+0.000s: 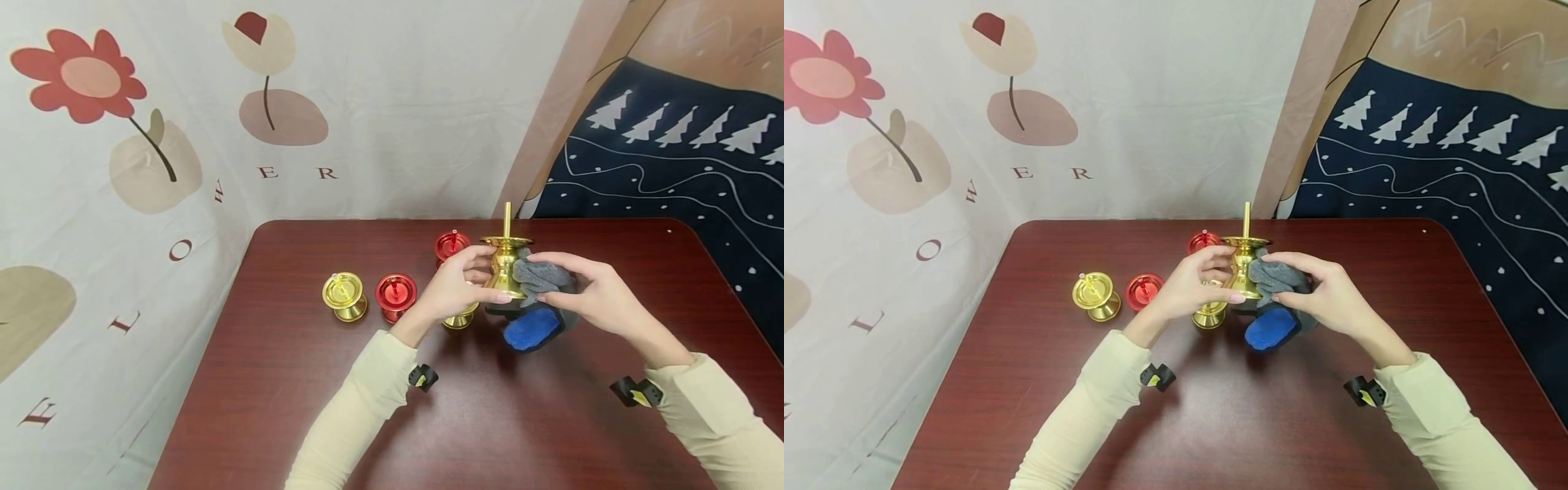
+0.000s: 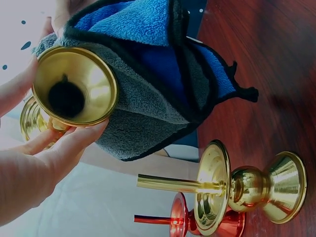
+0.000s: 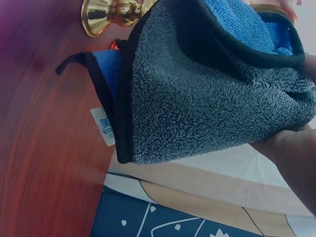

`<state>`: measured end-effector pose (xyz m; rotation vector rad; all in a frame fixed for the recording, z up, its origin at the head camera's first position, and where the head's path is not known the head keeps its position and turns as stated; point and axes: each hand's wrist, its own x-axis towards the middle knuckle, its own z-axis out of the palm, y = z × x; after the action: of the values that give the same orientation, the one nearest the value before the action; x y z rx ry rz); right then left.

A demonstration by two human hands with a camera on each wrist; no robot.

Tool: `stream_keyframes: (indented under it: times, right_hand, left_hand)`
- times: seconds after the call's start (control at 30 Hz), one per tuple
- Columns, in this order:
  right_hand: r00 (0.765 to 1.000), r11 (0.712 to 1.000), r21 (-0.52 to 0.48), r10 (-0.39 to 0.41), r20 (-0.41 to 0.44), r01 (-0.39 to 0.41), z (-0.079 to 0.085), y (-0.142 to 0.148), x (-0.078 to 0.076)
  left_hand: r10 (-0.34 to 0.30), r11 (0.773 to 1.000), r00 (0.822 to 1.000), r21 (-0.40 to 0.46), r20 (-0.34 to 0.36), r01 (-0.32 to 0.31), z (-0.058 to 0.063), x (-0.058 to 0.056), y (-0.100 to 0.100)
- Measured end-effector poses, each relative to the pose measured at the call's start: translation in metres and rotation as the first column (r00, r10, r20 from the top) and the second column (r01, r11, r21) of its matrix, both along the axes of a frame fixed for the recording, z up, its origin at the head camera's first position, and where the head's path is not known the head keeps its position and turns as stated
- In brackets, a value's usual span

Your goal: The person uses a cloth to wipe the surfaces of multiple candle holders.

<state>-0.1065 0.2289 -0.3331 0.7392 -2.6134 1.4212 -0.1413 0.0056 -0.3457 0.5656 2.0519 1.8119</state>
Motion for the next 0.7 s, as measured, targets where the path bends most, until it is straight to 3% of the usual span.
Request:
stream_keyframes:
  times: [0.2, 0.43, 0.57, 0.7]
  right_hand:
    - [0.999, 1.000, 0.011, 0.012, -0.029, -0.012, 0.0024, -0.0014, -0.0017]
    - [0.997, 0.996, 0.073, -0.049, -0.056, 0.053, 0.0030, -0.0030, -0.0006]
    - [0.997, 0.996, 0.053, -0.067, -0.022, 0.068, 0.0028, -0.0024, -0.0012]
    - [0.997, 0.998, -0.022, -0.060, 0.052, 0.061, 0.0014, -0.0001, -0.0042]
  left_hand:
    - [-0.015, 1.000, 1.000, -0.002, 0.005, 0.015, 0.0018, 0.0009, -0.0010]
    - [-0.036, 0.998, 0.999, -0.050, -0.010, 0.035, 0.0021, 0.0020, -0.0009]
    - [-0.060, 0.997, 0.998, -0.056, -0.021, 0.059, 0.0032, 0.0006, -0.0035]
    - [-0.089, 0.996, 0.996, -0.002, -0.004, 0.089, 0.0043, -0.0015, -0.0078]
